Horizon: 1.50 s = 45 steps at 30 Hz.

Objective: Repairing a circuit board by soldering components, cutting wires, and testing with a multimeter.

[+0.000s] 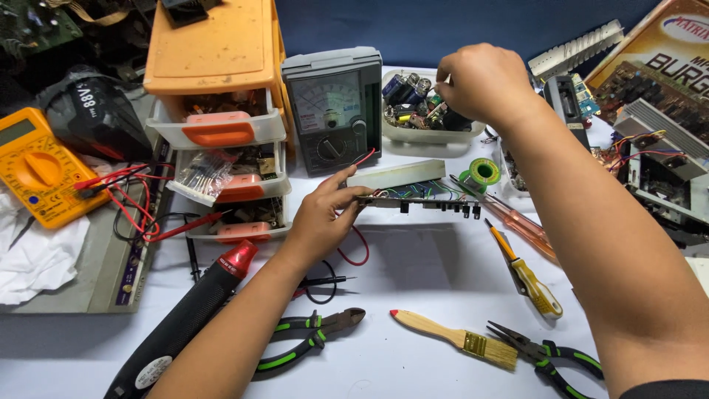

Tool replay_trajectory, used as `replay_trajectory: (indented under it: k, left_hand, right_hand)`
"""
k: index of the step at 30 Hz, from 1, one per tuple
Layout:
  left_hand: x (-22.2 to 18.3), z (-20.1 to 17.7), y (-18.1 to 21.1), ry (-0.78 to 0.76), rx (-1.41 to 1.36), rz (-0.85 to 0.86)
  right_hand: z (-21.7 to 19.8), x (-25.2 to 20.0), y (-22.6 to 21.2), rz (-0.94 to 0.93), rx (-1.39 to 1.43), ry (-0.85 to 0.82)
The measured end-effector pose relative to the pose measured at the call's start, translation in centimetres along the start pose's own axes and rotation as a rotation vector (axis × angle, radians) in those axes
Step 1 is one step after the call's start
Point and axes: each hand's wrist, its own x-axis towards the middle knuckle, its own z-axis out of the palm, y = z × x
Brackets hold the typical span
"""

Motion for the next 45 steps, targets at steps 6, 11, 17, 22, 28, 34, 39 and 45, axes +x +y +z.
replay_trajectory:
  k: [6, 11, 17, 22, 28, 34, 39, 45]
  left_hand:
    - [-0.3, 0.3, 0.1, 0.040, 0.012, 0.034]
    - [-0.4, 0.2, -0.1, 0.053, 0.058, 0.101]
    - [-0.6, 0.3, -0.8, -0.001, 0.158, 0.183]
    - [-0.8, -0.1, 0.2, -0.058, 0.195, 0.134]
    - [-0.8, 0.0, -0.3, -0.105, 0.236, 0.138]
    - [-0.8, -0.2, 1.1, -0.146, 0.285, 0.137]
    - [-0.8, -0.3, 1.5, -0.154, 0.273, 0.178]
    - [-0.7, -0.3, 2.2, -0.159, 0.244, 0.149]
  right_hand:
    - [-6.4, -5.8, -3.9, 0.035, 0.317, -0.171]
    - [-6.8, -8.9, -5.0, 0.015, 0.356, -0.339]
    - [-4.5, -8.9, -5.1, -0.128, 0.267, -0.222]
    - [-4.5, -8.1, -7.1, -0.199, 0.457, -0.375]
    - [-1.9, -7.9, -7.3, -0.201, 0.401, -0.389]
    - [-2.2, -8.3, -6.7, -0.164, 0.281, -0.358]
    - [-1.8, -8.6, -6.2, -0.120, 0.295, -0.339]
    - [-2.1, -9.7, -6.1, -0.113, 0.306, -0.234]
